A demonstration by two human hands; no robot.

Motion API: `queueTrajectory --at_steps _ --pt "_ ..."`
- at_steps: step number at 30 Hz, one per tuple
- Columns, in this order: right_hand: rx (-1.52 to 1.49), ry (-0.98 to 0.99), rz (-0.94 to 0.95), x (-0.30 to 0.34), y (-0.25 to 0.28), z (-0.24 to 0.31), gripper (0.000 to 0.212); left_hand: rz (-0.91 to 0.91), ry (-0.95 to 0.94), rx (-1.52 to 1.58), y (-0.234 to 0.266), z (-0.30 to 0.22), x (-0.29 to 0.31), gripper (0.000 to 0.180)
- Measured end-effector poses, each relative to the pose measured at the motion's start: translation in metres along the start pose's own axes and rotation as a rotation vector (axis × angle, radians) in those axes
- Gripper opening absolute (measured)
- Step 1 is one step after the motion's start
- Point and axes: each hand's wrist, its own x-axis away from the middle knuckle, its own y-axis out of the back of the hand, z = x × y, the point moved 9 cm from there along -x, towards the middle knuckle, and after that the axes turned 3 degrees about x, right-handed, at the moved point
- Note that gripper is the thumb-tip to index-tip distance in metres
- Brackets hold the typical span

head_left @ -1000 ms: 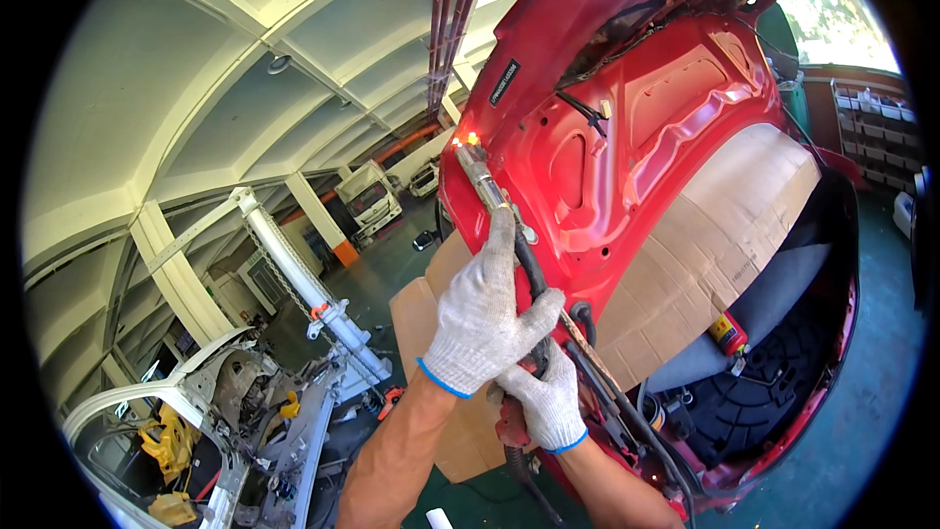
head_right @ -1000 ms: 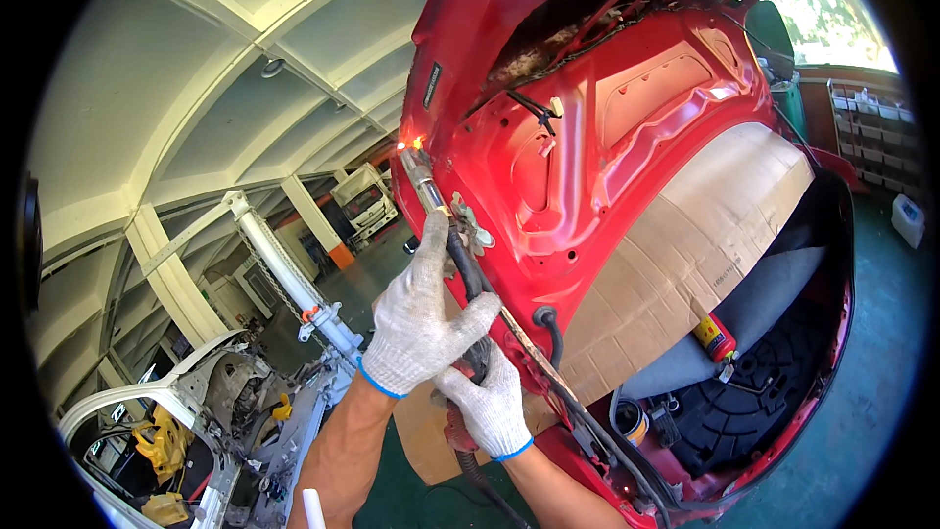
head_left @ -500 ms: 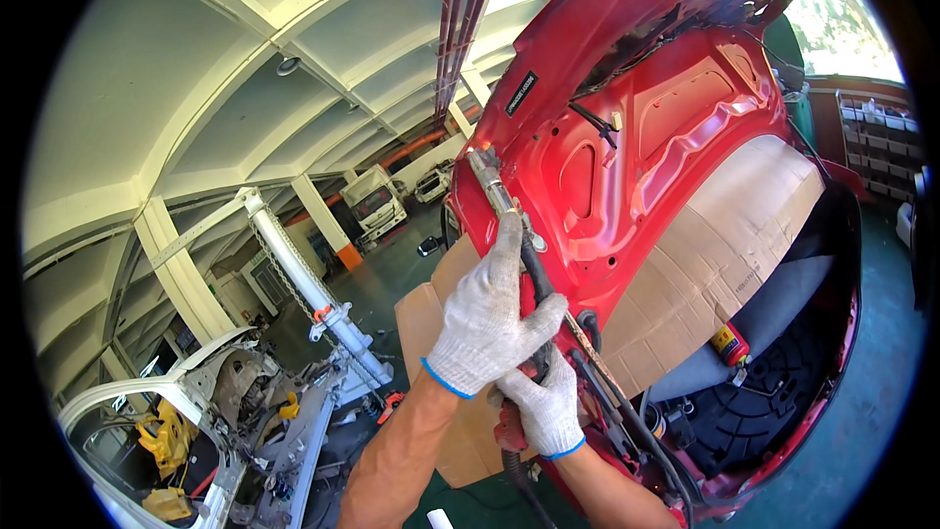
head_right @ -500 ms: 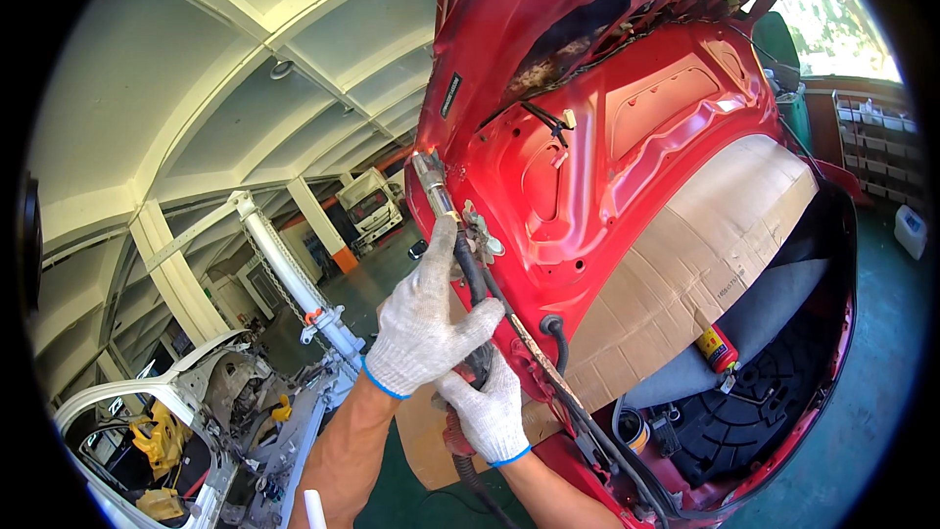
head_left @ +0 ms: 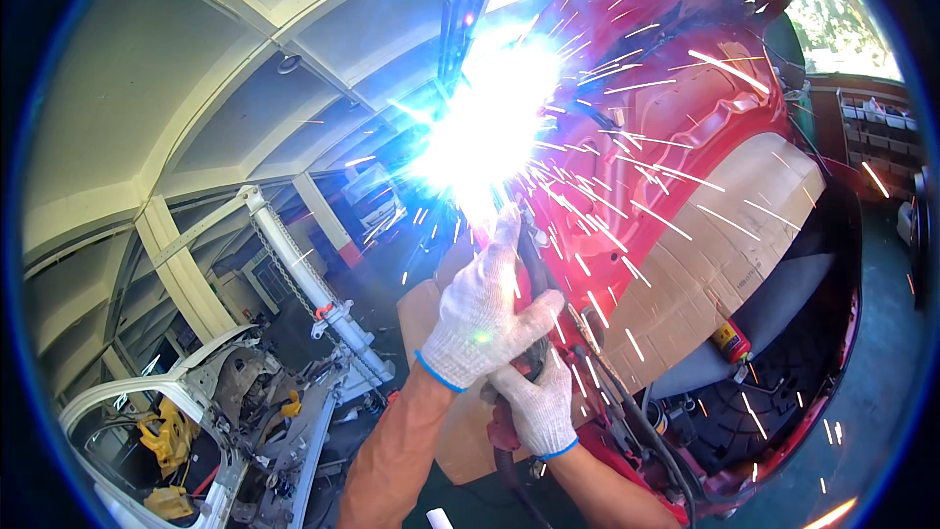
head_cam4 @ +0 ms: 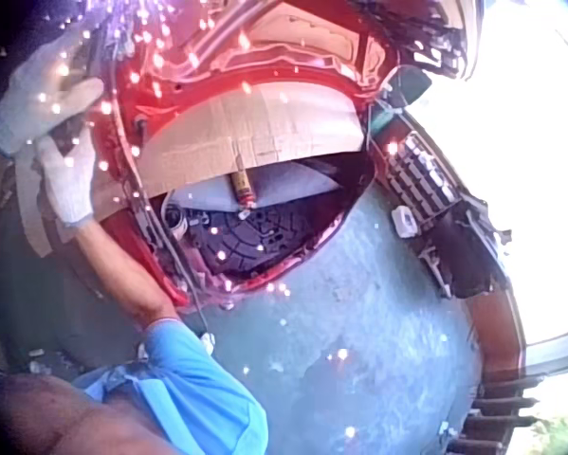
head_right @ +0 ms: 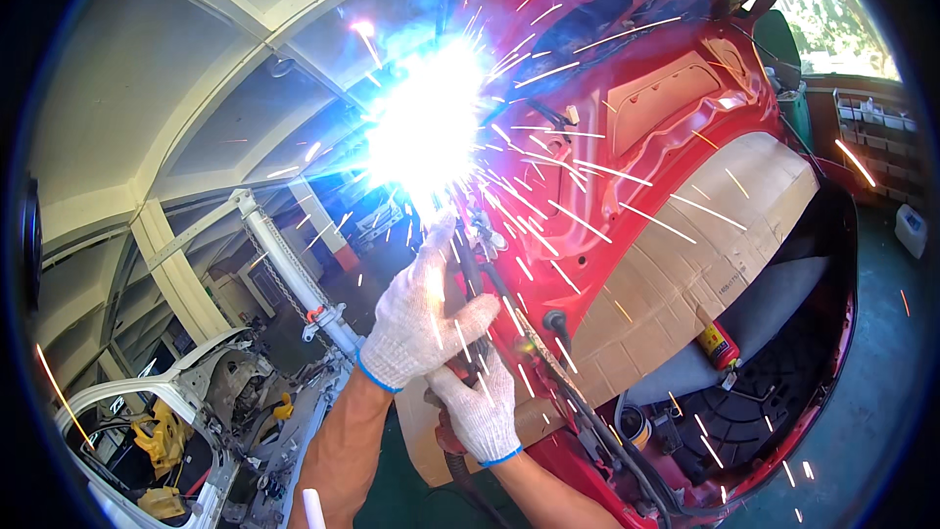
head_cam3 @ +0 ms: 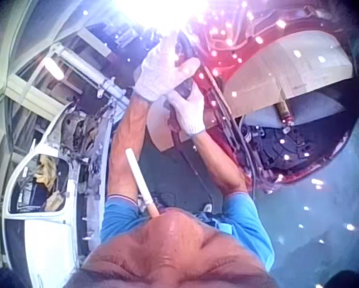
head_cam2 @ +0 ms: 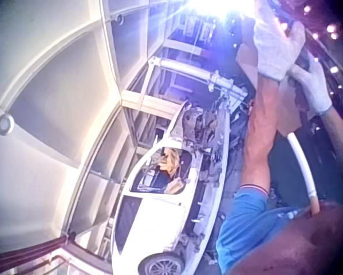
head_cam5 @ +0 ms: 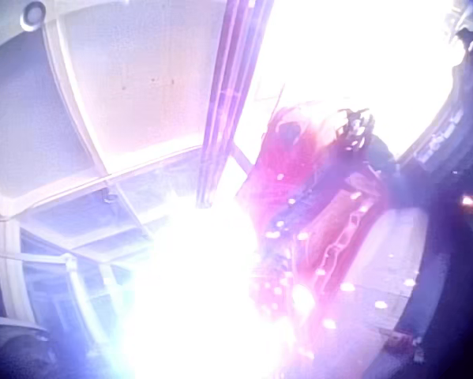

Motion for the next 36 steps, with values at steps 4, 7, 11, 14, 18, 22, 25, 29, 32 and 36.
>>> queueTrajectory --at_steps 4,7,11,14,18,22,25,29,32,36 --pt "0.074 -0.076 0.012 0.009 -0.007 -0.004 0.033 0.053 0.031 0.101 0.005 0.006 0.010 0.106" --pt "0.009 -0.115 0.024 0.021 0.000 -0.011 0.049 0.070 0.040 0.155 0.004 0.001 0.021 0.108" --pt "0.131 -0.038 0.064 0.042 0.025 -0.033 0.059 0.103 0.054 0.220 0.000 0.004 0.067 0.109" --pt "0.373 -0.119 0.144 0.070 0.042 -0.045 0.073 0.117 0.156 0.142 0.017 0.017 0.143 0.093" --pt "0.420 -0.233 0.172 0.099 0.069 -0.043 0.071 0.045 0.592 0.488 0.015 0.069 0.276 0.068" --pt "0.437 -0.212 0.262 0.122 0.083 -0.044 0.065 -0.003 1.139 0.551 -0.039 0.133 0.494 0.055" --pt "0.462 -0.214 0.332 0.142 0.093 -0.056 0.065 -0.081 1.591 0.651 -0.073 0.101 0.621 0.048" --pt "0.417 -0.358 0.290 0.168 0.117 -0.094 0.065 -0.147 1.546 0.579 -0.057 0.059 0.573 0.042" --pt "0.559 -0.379 0.367 0.175 0.128 -0.107 0.065 -0.197 1.187 0.607 -0.018 0.029 0.416 0.038" --pt "0.643 -0.383 0.448 0.181 0.140 -0.121 0.064 -0.054 0.702 0.753 0.004 -0.033 0.273 0.052"
